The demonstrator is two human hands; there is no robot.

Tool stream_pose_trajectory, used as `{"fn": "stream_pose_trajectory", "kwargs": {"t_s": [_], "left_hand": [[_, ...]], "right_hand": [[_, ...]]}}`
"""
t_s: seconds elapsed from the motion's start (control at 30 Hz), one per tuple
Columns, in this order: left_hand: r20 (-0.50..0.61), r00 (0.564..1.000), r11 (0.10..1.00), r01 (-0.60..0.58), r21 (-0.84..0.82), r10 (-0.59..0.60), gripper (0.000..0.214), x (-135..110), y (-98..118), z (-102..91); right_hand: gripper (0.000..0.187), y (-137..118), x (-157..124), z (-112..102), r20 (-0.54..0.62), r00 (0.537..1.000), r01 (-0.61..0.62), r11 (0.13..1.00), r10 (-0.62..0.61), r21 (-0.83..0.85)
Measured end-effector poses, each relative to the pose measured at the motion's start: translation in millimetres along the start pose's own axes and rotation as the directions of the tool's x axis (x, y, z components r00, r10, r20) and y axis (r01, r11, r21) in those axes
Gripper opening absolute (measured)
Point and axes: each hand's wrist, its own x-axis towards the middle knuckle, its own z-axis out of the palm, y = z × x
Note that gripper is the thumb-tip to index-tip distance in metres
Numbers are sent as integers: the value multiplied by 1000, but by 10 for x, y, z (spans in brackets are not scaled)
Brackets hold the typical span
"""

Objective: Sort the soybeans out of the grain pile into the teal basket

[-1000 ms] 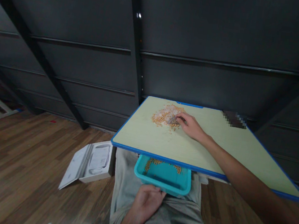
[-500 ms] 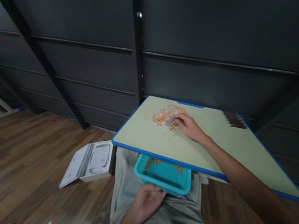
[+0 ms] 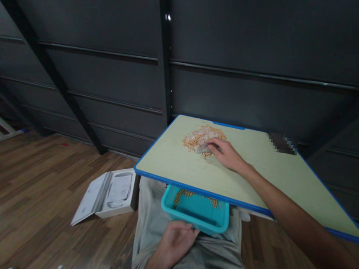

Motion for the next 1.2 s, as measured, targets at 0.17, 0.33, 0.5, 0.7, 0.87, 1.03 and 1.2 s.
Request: {"fn": "stream_pose_trajectory", "kwargs": {"t_s": [0.17, 0.33, 0.5, 0.7, 0.87, 1.03, 1.2], "left_hand": [[0, 1000, 1000, -2, 3, 2, 64, 4, -1, 4], [22, 1000, 1000, -13, 8, 12, 64, 12, -5, -9], [27, 1000, 999, -16, 33, 15, 64, 21, -4, -18], [42, 999, 1000, -14, 14, 14, 67, 22, -2, -10], [30, 1000, 1000, -9, 12, 8, 67, 15, 2, -1], [41, 999, 1000, -5, 18, 4, 69, 13, 10, 3], [43, 999, 1000, -17, 6, 17, 71, 15, 4, 18]], "right_hand": [[19, -30, -1, -1, 8, 1000, 2, 1000, -2, 3], [19, -45, -3, -9, 14, 1000, 6, 1000, -6, 3], [19, -42, -3, -3, 14, 1000, 15, 1000, -15, 3], [19, -53, -2, -7, -20, 1000, 2, 1000, -2, 0], [19, -48, -5, -7, -14, 1000, 4, 1000, -5, -16], [19, -34, -10, 3, 7, 1000, 11, 1000, -11, -5], [19, -40, -10, 2, 13, 1000, 16, 1000, -16, 21]]}}
